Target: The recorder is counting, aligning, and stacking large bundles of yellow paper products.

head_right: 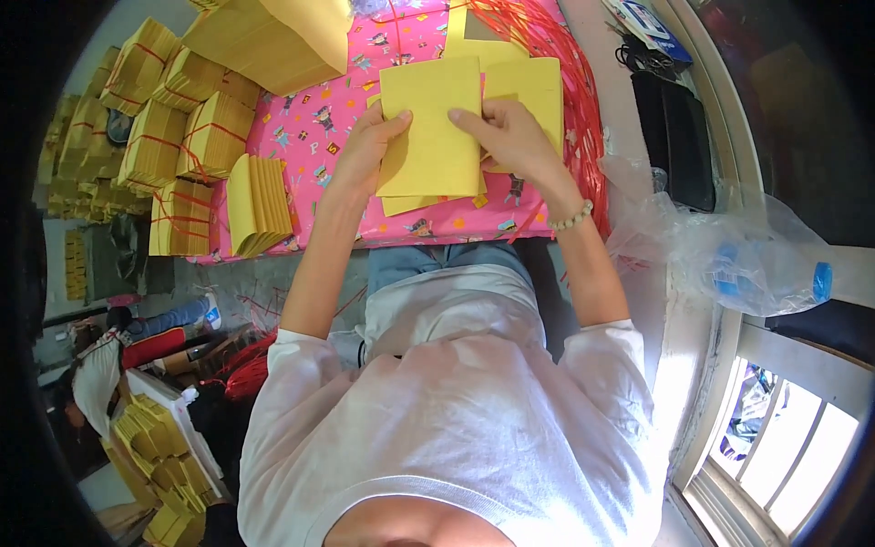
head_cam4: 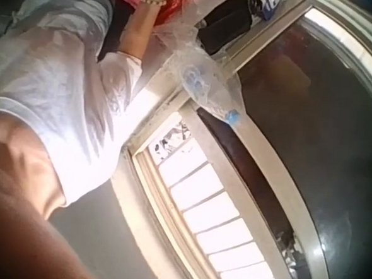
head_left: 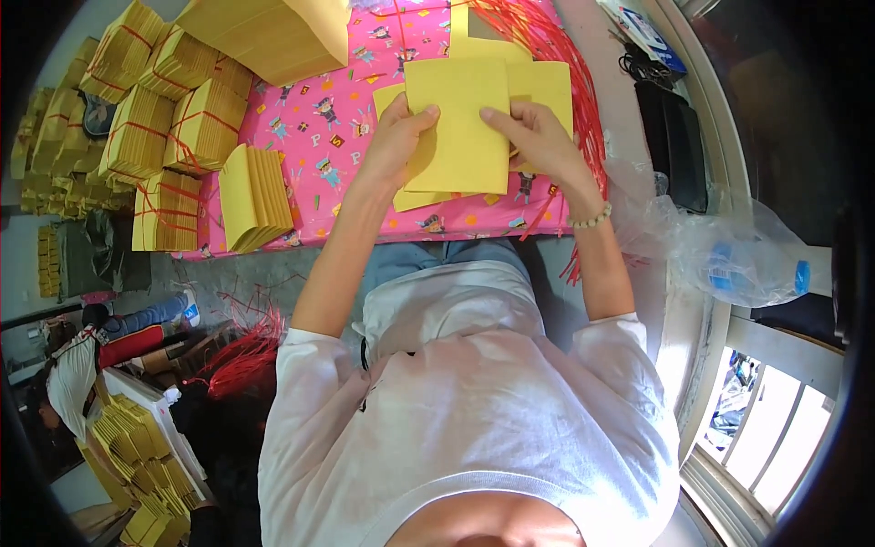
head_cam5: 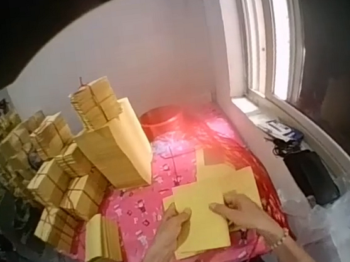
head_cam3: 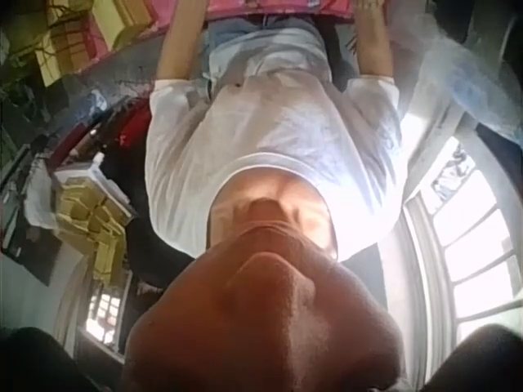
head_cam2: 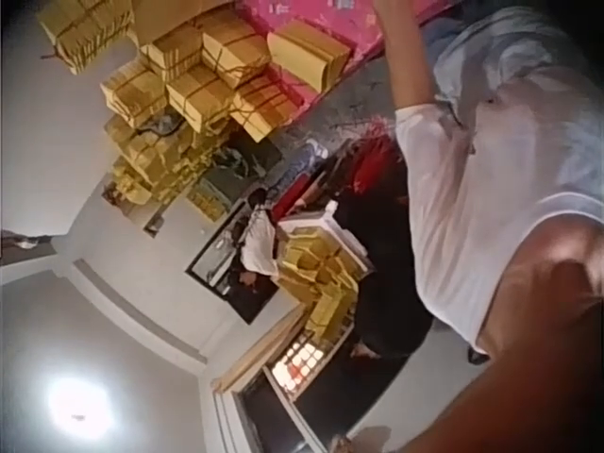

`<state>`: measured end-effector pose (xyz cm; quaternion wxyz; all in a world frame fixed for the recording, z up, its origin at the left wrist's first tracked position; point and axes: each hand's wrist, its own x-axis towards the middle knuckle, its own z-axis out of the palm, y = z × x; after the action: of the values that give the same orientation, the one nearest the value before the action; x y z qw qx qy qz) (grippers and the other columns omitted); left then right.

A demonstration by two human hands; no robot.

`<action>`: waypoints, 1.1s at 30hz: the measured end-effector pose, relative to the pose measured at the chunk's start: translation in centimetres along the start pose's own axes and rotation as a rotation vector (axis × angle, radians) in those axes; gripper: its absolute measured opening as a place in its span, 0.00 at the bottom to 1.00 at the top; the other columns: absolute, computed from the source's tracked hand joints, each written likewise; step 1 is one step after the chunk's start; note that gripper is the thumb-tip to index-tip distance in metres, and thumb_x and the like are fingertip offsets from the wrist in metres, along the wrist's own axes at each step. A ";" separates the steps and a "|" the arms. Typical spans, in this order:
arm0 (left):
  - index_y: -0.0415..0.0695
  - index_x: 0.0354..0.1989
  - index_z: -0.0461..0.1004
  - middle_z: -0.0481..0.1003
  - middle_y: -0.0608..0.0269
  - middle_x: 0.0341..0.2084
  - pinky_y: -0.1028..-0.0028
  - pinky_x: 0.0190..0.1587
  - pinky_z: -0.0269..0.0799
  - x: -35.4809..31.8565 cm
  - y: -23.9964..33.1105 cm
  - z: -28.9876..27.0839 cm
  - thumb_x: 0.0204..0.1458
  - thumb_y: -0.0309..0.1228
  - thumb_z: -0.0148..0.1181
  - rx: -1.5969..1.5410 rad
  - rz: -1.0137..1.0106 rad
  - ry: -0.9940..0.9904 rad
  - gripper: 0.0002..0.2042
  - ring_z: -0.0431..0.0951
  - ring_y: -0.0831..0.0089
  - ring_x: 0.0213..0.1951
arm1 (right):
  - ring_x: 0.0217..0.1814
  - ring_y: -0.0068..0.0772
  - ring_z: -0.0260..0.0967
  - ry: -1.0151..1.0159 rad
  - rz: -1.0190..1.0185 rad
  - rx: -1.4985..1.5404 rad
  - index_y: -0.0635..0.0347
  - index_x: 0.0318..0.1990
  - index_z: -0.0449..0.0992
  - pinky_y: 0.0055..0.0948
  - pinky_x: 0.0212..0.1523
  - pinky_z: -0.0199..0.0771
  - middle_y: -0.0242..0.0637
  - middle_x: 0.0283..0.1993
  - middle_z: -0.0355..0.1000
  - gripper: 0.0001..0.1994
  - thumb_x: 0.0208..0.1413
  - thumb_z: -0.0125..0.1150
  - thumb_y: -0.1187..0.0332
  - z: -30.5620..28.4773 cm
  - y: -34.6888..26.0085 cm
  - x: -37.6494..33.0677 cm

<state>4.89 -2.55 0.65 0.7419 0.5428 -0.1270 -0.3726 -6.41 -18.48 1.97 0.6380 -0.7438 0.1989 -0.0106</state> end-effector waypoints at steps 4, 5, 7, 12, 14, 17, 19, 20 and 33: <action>0.37 0.50 0.64 0.72 0.57 0.45 0.73 0.48 0.69 -0.1 -0.3 -0.2 0.58 0.24 0.48 0.026 0.053 -0.040 0.13 0.73 0.72 0.46 | 0.26 0.15 0.71 -0.001 -0.115 0.239 0.69 0.42 0.75 0.15 0.21 0.69 0.32 0.30 0.75 0.15 0.58 0.57 0.62 0.6 0.4 -0.9; 0.37 0.51 0.64 0.72 0.58 0.45 0.73 0.49 0.68 0.0 -0.6 -0.4 0.58 0.24 0.48 0.020 0.070 -0.058 0.13 0.73 0.72 0.47 | 0.26 0.15 0.71 0.000 -0.119 0.237 0.69 0.42 0.75 0.15 0.21 0.69 0.32 0.30 0.75 0.15 0.58 0.57 0.62 0.8 0.4 -1.3; 0.38 0.52 0.63 0.72 0.58 0.45 0.73 0.49 0.67 -0.1 -0.9 -0.4 0.58 0.24 0.48 0.016 0.110 -0.045 0.13 0.73 0.73 0.47 | 0.27 0.14 0.69 0.005 -0.096 0.142 0.71 0.39 0.76 0.17 0.25 0.70 0.32 0.29 0.75 0.15 0.57 0.58 0.63 1.0 0.5 -1.9; 0.39 0.52 0.62 0.72 0.59 0.46 0.73 0.49 0.67 -0.8 -1.0 0.2 0.58 0.24 0.47 0.094 0.196 -0.034 0.14 0.72 0.74 0.47 | 0.27 0.13 0.69 -0.027 -0.135 0.140 0.70 0.39 0.76 0.18 0.24 0.69 0.31 0.28 0.75 0.14 0.57 0.59 0.64 1.1 1.8 -2.6; 0.39 0.52 0.62 0.72 0.61 0.45 0.74 0.48 0.67 -1.0 -1.1 0.5 0.58 0.24 0.47 0.098 0.245 -0.003 0.13 0.72 0.76 0.46 | 0.27 0.13 0.68 -0.018 -0.138 0.139 0.69 0.39 0.76 0.18 0.23 0.69 0.30 0.28 0.75 0.14 0.57 0.59 0.63 1.2 1.8 -2.9; 0.40 0.51 0.62 0.72 0.62 0.43 0.75 0.46 0.68 -1.4 -0.7 0.5 0.58 0.24 0.47 0.068 0.239 0.061 0.13 0.72 0.77 0.44 | 0.26 0.13 0.68 -0.074 -0.002 0.044 0.69 0.39 0.76 0.17 0.22 0.68 0.29 0.28 0.74 0.14 0.56 0.59 0.64 1.4 2.6 -3.5; 0.40 0.51 0.62 0.72 0.63 0.42 0.76 0.45 0.68 -1.5 -0.9 0.7 0.58 0.25 0.47 0.090 0.263 0.075 0.13 0.72 0.78 0.43 | 0.30 0.12 0.70 -0.072 0.012 0.144 0.67 0.44 0.75 0.13 0.25 0.70 0.29 0.34 0.75 0.14 0.56 0.59 0.65 1.8 3.0 -3.8; 0.41 0.50 0.62 0.72 0.63 0.41 0.77 0.44 0.68 -1.6 -1.0 0.8 0.58 0.25 0.47 0.112 0.285 0.090 0.12 0.72 0.79 0.42 | 0.30 0.12 0.70 -0.071 0.011 0.142 0.67 0.44 0.75 0.13 0.25 0.70 0.29 0.34 0.75 0.14 0.56 0.59 0.65 1.8 3.3 -3.8; 0.40 0.58 0.58 0.68 0.62 0.50 0.76 0.53 0.61 -4.1 -2.3 0.3 0.58 0.23 0.45 0.202 0.205 -0.155 0.19 0.67 0.77 0.51 | 0.27 0.14 0.70 0.188 -0.096 0.293 0.67 0.35 0.73 0.16 0.26 0.71 0.30 0.27 0.73 0.12 0.60 0.54 0.64 0.2 1.2 -2.0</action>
<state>0.86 -0.26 -0.42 0.7055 0.5687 -0.2753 -0.3211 -8.53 -17.76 1.28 0.7170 -0.6471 0.2183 -0.1397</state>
